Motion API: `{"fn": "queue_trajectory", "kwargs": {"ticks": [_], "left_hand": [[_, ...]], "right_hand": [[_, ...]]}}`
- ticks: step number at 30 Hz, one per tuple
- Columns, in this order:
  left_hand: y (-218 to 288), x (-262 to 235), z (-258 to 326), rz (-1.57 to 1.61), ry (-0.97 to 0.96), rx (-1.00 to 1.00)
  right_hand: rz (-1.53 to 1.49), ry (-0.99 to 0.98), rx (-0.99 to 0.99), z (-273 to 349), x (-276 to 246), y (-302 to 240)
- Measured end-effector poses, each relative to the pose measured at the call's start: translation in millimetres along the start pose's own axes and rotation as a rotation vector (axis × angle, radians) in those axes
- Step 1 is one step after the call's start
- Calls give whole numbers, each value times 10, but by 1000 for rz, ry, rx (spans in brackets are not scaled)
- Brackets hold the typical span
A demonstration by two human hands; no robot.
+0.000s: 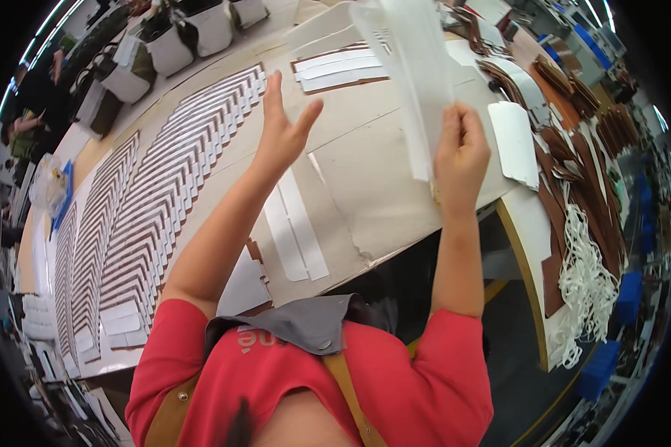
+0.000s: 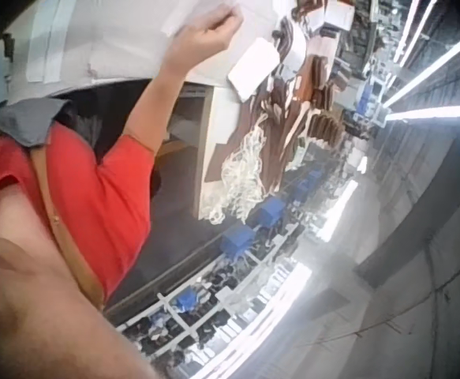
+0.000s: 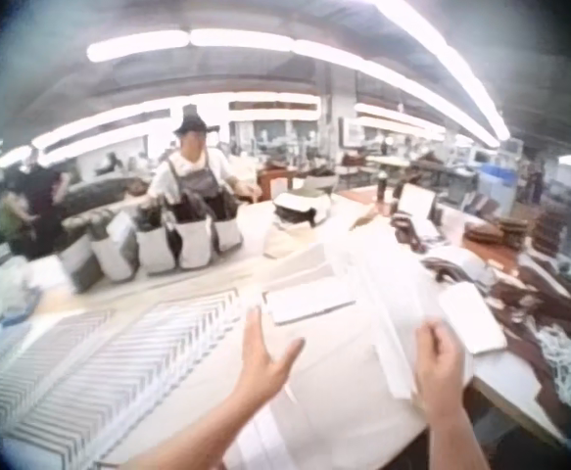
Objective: The person assembles white paper or cardboard components by applying glue from a bottle and pressing them onto brown backing sheets. They repeatedly pick up white strips, apply adhesive, and align them onto the backing material, stacking the finished units on the table.
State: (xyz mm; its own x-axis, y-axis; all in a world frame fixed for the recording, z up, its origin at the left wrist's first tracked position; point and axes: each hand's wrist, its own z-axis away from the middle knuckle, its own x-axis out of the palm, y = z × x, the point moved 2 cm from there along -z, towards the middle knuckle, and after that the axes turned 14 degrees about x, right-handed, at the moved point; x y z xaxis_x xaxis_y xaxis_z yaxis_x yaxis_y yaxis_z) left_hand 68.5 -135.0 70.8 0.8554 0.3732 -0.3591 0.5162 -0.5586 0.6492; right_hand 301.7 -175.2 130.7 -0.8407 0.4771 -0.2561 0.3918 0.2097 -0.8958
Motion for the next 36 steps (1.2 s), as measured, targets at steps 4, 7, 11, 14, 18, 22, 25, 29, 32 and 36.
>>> {"fn": "queue_trajectory", "kwargs": {"ticks": [4, 7, 11, 14, 18, 22, 25, 29, 32, 36], "left_hand": [[-240, -195, -277, -324, 102, -24], [-304, -499, -240, -496, 156, -9], [-425, -535, -253, -349, -66, 172], [-289, -277, -108, 105, -175, -128], [-324, -360, -8, 642, 52, -470], [-115, -559, -39, 690, 79, -640], [32, -454, 47, 744, -99, -675], [185, -400, 315, 709, -162, -655], [283, -345, 483, 754, -175, -641], [327, -318, 614, 721, -206, -560]], "right_hand": [[-9, -60, -7, 347, 217, -83], [-26, -131, -74, 458, 247, -102], [-11, -200, -149, 492, 237, -175], [27, -135, -135, 445, 155, -142], [66, 82, -1, -55, -272, 155], [524, 501, -350, -687, -987, 404], [955, 504, -369, -928, -1373, 598], [1033, 41, -469, -825, -836, 1199], [260, -569, 85, 98, 66, 537], [-255, -1009, 427, 577, 580, 369]]}}
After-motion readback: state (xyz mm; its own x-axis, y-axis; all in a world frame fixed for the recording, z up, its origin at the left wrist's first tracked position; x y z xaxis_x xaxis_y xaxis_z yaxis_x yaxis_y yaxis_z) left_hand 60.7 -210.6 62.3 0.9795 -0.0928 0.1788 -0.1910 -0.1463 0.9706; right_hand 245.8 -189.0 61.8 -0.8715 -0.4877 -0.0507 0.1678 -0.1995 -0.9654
